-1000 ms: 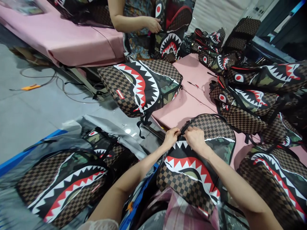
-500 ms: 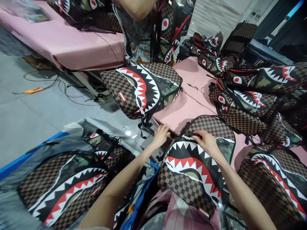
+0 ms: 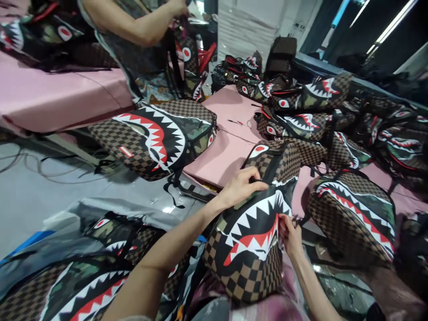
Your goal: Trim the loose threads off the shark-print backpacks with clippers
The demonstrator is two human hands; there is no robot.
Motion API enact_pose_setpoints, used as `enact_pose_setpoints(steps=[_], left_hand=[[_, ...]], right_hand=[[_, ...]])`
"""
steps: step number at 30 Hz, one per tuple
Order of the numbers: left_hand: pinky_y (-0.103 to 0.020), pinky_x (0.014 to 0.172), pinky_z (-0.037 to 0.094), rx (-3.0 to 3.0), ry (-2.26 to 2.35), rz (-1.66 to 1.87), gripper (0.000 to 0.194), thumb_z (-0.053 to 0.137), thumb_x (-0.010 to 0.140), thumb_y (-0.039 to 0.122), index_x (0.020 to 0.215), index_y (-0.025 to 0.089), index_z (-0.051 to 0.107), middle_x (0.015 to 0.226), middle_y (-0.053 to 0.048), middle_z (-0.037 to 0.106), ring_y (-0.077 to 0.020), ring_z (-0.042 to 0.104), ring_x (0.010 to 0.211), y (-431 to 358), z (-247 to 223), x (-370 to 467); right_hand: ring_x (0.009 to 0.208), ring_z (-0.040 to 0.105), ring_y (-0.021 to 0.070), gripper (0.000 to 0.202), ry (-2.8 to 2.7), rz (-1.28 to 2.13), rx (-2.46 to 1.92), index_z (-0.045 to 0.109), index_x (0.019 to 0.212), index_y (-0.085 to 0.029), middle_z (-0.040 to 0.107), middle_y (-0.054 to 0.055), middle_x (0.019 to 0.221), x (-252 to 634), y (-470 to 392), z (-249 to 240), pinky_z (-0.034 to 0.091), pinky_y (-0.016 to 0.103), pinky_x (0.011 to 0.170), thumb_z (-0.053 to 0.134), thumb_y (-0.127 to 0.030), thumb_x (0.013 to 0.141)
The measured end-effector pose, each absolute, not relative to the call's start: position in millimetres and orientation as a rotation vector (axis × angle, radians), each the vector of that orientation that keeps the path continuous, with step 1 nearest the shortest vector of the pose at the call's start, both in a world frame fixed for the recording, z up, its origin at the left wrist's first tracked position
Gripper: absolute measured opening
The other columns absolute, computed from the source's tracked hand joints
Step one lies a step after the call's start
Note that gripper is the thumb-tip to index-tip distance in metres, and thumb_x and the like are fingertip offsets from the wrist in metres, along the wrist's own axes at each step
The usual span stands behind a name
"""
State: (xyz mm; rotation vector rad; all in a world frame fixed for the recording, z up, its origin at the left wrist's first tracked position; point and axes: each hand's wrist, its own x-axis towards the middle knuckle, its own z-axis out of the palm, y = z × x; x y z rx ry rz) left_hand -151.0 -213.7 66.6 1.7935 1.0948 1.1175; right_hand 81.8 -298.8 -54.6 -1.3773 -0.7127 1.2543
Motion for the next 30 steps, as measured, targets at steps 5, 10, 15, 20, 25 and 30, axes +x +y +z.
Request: enact_pose_setpoints(steps=[5,10,15,20,25,30], left_hand=[[-0.027,0.069,0.040,2.156,1.179,0.933,0.019,0.059,0.078,0.032,0.067,0.016,0.055,0.071,0.001,0.057,-0.0130,0.052,0.070,-234,125,-76],[-0.021,0.066,0.046,2.039,0.673,0.422,0.024,0.038,0.088,0.019,0.091,0.015,0.062,0.086,-0.002,0.065,-0.0098,0.061,0.074,-238,108,-43],[-0.019,0.061,0.045,2.369,0.736,0.445,0.026,0.043,0.074,0.001,0.089,0.013,0.062,0.084,-0.003,0.061,-0.0088,0.058,0.068,-237,100,-29],[-0.021,0.065,0.044,2.544,0.756,0.269,0.016,0.049,0.080,0.013,0.089,0.015,0.062,0.086,-0.002,0.063,-0.0108,0.058,0.071,-238,109,-25],[-0.027,0.062,0.044,2.856,0.830,-0.018,0.035,0.065,0.070,0.021,0.103,0.015,0.058,0.107,-0.010,0.059,-0.0204,0.060,0.081,-239,113,-20],[-0.035,0.063,0.045,2.910,0.990,-0.261,0.030,0.066,0.067,0.016,0.096,0.009,0.062,0.096,-0.017,0.063,-0.0287,0.061,0.081,-249,105,-14]], right_hand=[[0.039,0.030,0.0044,0.029,-0.739,0.848,-1.182,0.061,0.072,-0.015,0.038,-0.007,0.050,111,-277,-2,0.026,0.018,0.038,0.060,-0.045,0.076],[0.074,0.057,0.0150,0.016,-1.691,0.522,-1.123,0.066,0.086,-0.020,0.062,0.005,0.087,152,-292,77,0.047,0.029,0.069,0.054,-0.029,0.083],[0.080,0.059,0.0145,0.020,-2.062,0.533,-1.221,0.063,0.098,-0.020,0.063,0.004,0.088,167,-306,93,0.045,0.025,0.071,0.045,-0.018,0.087],[0.072,0.058,0.0135,0.023,-2.442,0.374,-1.410,0.062,0.096,-0.018,0.060,0.004,0.089,167,-323,92,0.039,0.022,0.058,0.048,-0.012,0.079],[0.069,0.057,0.0139,0.024,-2.625,0.338,-1.398,0.061,0.094,-0.017,0.061,0.004,0.089,149,-319,95,0.033,0.021,0.054,0.051,-0.011,0.074],[0.069,0.057,0.0165,0.013,-2.579,0.595,-1.385,0.063,0.085,-0.016,0.063,0.004,0.079,129,-313,81,0.035,0.023,0.058,0.057,-0.016,0.073]])
